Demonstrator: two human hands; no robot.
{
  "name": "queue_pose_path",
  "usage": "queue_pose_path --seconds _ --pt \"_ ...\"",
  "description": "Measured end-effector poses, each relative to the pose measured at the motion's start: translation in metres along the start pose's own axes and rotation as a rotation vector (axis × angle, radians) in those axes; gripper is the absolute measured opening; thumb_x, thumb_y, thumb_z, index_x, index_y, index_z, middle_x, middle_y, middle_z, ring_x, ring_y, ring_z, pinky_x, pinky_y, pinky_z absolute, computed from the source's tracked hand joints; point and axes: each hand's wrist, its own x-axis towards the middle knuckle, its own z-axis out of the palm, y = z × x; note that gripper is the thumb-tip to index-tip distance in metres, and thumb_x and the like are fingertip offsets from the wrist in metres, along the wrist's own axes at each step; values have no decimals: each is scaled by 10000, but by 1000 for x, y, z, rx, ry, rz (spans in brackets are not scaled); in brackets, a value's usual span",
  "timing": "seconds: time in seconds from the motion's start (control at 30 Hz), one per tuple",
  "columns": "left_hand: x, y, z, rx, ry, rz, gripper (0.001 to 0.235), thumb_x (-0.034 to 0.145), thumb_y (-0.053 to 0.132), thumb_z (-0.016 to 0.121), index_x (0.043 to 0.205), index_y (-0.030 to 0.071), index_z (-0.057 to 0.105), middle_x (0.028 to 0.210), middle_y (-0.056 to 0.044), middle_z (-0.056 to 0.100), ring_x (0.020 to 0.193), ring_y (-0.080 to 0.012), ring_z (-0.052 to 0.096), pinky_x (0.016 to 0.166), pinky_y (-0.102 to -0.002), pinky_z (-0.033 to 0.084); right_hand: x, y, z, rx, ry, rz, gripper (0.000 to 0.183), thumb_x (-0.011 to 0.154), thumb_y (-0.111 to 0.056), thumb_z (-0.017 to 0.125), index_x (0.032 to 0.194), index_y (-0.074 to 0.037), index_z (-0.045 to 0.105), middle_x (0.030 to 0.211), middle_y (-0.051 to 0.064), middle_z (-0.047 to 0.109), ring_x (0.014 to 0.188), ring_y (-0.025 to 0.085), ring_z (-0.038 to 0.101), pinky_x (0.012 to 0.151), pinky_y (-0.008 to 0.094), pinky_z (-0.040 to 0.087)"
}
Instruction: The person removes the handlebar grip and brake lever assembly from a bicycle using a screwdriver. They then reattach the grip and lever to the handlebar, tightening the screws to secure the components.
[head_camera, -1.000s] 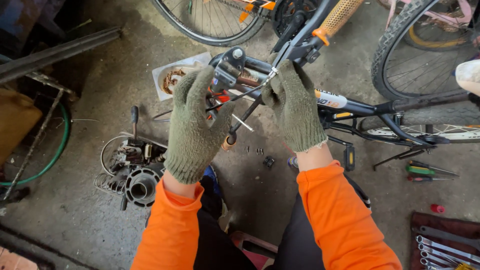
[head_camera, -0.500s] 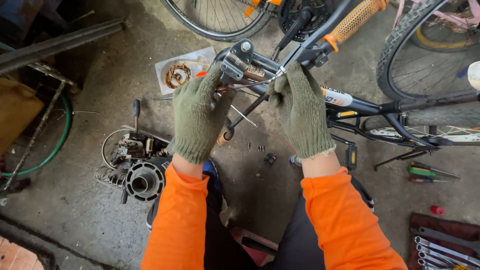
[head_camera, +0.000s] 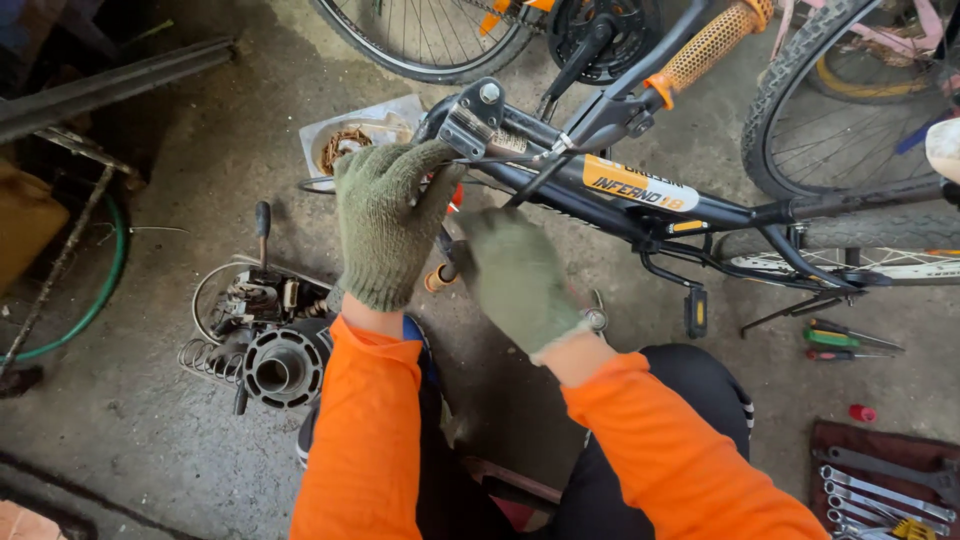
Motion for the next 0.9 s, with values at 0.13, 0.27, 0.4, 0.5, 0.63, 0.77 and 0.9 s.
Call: queue_pose_path --seconds 0.13,0.27,0.4,0.5,0.63,0.77,0.9 --pt "1 2 3 -7 34 -9 134 949 185 790 1075 161 752 856 -103 694 828 -402 673 787 -464 512 14 -4 62 -241 23 68 215 753 -239 759 916 -111 703 756 67 650 761 287 682 603 387 574" --pt "-2 -4 8 30 38 -10 174 911 210 826 1073 204 764 852 -91 687 841 -369 670 809 -457 499 25 -9 78 -381 31 46 233 688 -204 780 876 -92 699 724 96 616 677 297 619 541 423 514" --pt "0 -3 6 -27 42 -17 233 887 198 837 1104 195 754 890 -121 698 870 -409 663 825 -507 509 32 -10 80 -361 -15 68 186 737 -186 728 889 -96 671 716 92 641 638 276 631 526 403 511" --pt "-4 -13 11 -4 35 -7 264 864 204 852 1107 201 750 897 -116 694 895 -408 659 871 -530 509 38 -9 79 -349 -52 74 151 773 -172 690 899 -99 650 710 89 660 609 260 639 515 388 509" --pt "2 -7 -2 17 59 20 290 868 188 849 1136 170 738 968 -124 700 979 -402 654 1000 -544 456 41 -6 76 -335 -93 86 116 810 -157 651 909 -101 629 704 86 679 580 244 648 504 373 507" --pt "-9 -11 -5 127 126 -141 477 842 242 921 1242 125 689 1189 -159 631 1152 -421 585 1019 -556 465 41 -1 83 -301 -18 53 63 814 -133 635 781 -159 589 606 37 619 534 247 638 450 409 476" --pt "-40 -46 10 112 78 -484 880 801 323 942 1482 21 473 1422 -374 462 1271 -635 489 1045 -679 462 48 -2 68 -270 -158 96 334 996 -398 563 894 -98 671 689 87 669 506 274 641 455 419 497"
